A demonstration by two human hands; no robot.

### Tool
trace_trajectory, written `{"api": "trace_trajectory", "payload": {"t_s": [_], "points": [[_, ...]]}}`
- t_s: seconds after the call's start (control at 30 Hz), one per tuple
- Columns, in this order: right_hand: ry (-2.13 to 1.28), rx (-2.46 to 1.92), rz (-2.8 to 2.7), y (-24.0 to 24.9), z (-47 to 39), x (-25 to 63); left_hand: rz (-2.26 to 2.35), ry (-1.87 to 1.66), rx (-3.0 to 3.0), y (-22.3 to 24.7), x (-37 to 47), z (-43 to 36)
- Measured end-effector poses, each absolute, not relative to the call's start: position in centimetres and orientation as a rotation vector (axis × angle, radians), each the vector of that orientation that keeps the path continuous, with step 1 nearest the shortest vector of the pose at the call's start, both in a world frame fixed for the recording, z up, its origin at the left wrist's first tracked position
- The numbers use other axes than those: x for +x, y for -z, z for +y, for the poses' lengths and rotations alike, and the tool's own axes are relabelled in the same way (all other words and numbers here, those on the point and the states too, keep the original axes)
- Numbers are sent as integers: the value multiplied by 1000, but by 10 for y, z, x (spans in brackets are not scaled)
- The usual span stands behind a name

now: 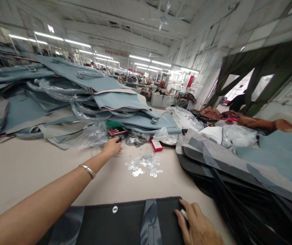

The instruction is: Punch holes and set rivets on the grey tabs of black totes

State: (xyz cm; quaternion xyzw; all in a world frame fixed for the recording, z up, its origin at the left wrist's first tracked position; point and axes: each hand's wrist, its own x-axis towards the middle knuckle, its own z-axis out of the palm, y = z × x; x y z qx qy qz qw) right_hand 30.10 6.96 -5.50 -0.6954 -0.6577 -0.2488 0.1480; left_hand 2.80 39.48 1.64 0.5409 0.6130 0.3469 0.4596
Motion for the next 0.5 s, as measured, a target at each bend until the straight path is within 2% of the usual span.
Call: {"api": "trace_trajectory", "payload": {"t_s": [0.2,0.33,0.5], "points": [[643,-2009,-1904,45,69,295,1666,-768,1853,-12,50,396],[495,-2142,-1862,38,69,289,1653,-673,2141,-35,49,360],[301,-2320,-1761,21,68,277,1115,-610,2496,-73,54,253]]}}
